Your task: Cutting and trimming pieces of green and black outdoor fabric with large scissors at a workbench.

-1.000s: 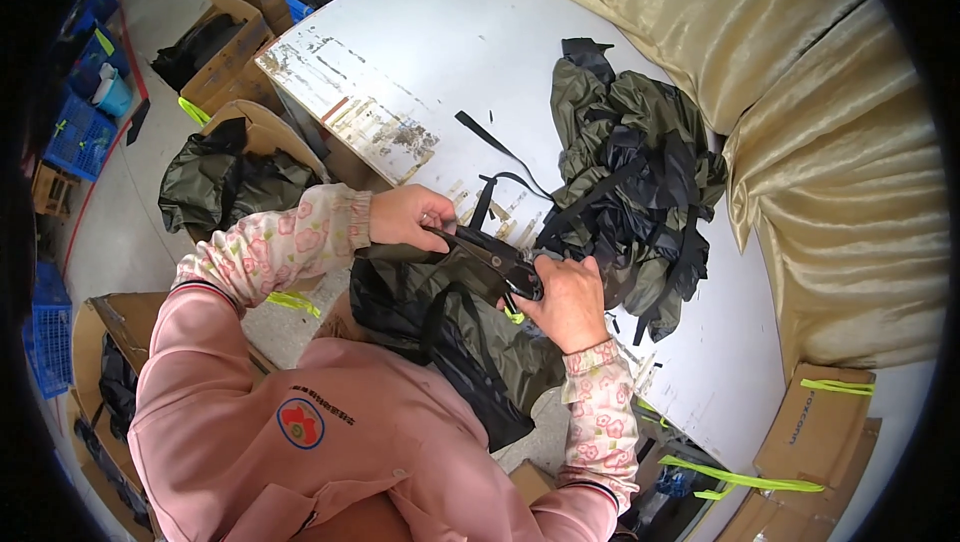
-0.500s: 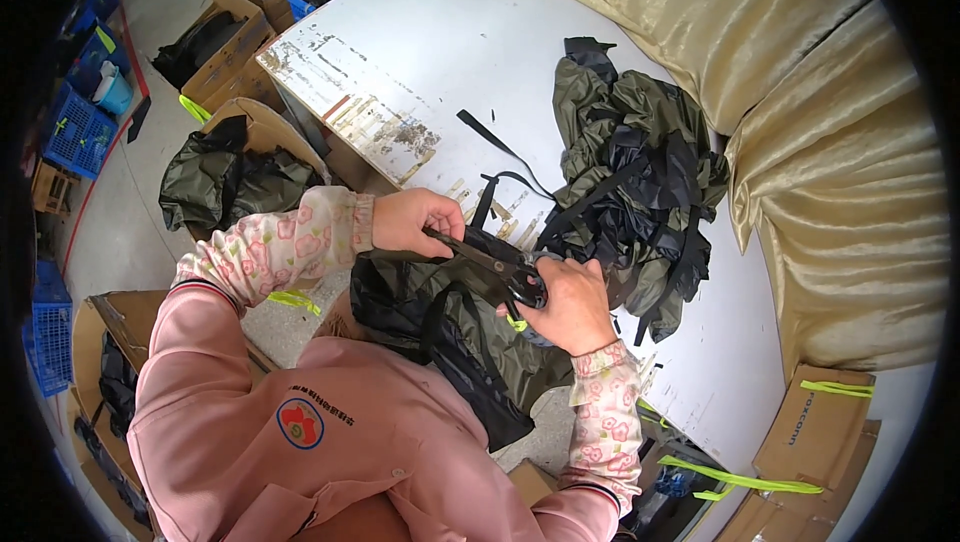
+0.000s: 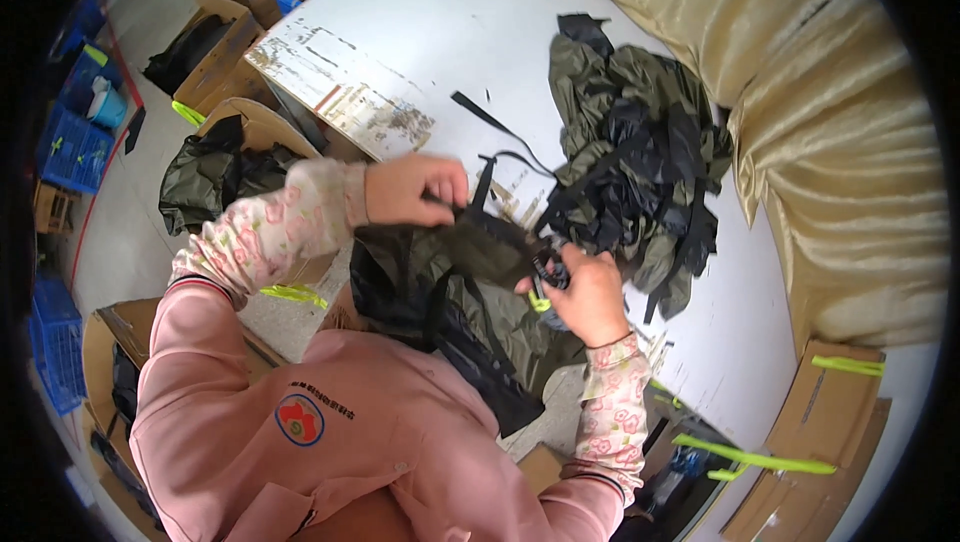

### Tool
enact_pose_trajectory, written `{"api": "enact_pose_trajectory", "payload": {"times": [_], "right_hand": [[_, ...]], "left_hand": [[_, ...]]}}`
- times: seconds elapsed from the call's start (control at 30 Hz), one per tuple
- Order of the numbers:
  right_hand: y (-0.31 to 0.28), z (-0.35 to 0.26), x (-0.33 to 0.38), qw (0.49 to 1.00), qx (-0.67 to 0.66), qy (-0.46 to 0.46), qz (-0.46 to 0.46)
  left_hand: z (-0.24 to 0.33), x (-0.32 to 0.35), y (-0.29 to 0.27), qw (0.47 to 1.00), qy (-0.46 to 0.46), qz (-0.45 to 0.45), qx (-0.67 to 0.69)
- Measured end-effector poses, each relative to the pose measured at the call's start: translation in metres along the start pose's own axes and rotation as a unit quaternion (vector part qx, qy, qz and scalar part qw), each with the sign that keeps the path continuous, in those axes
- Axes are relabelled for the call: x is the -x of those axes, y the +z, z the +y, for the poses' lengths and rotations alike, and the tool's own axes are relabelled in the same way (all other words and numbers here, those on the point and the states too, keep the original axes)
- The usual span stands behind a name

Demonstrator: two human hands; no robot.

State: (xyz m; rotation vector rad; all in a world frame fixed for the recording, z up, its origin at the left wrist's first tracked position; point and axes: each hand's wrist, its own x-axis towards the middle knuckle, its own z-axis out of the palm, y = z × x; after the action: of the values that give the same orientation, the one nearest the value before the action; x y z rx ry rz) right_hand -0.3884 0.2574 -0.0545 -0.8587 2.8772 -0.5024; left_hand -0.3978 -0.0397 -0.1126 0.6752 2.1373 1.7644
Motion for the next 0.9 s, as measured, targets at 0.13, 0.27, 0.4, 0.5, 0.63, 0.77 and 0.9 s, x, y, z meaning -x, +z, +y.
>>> {"api": "enact_pose_trajectory", "payload": {"times": [0.13, 0.27, 0.4, 0.5, 0.63, 0.77, 0.9], "right_hand": [[0.007, 0.027, 0.034, 0.980, -0.158, 0.118, 0.033], [0.040, 0.051, 0.085, 0.943, -0.259, 0.203, 0.054], [0.079, 0.045, 0.130, 0.872, -0.391, 0.289, 0.054], [0.108, 0.040, 0.151, 0.825, -0.466, 0.310, 0.071], [0.136, 0.040, 0.155, 0.957, -0.183, 0.210, 0.084], [0.141, 0.043, 0.154, 0.951, -0.158, 0.246, 0.098], [0.128, 0.052, 0.149, 0.909, -0.307, 0.252, 0.125]], "left_hand": [[0.025, -0.034, -0.043, 0.949, 0.114, 0.194, -0.219], [0.029, -0.054, -0.033, 0.826, 0.237, 0.252, -0.445], [-0.025, -0.037, 0.055, 0.915, 0.250, -0.033, -0.314], [-0.048, -0.013, 0.104, 0.900, 0.185, -0.139, -0.369], [-0.077, 0.004, 0.112, 0.835, 0.092, -0.155, -0.519], [-0.045, 0.008, 0.092, 0.881, -0.063, -0.385, -0.269], [-0.024, 0.024, 0.086, 0.832, -0.111, -0.543, 0.006]]}}
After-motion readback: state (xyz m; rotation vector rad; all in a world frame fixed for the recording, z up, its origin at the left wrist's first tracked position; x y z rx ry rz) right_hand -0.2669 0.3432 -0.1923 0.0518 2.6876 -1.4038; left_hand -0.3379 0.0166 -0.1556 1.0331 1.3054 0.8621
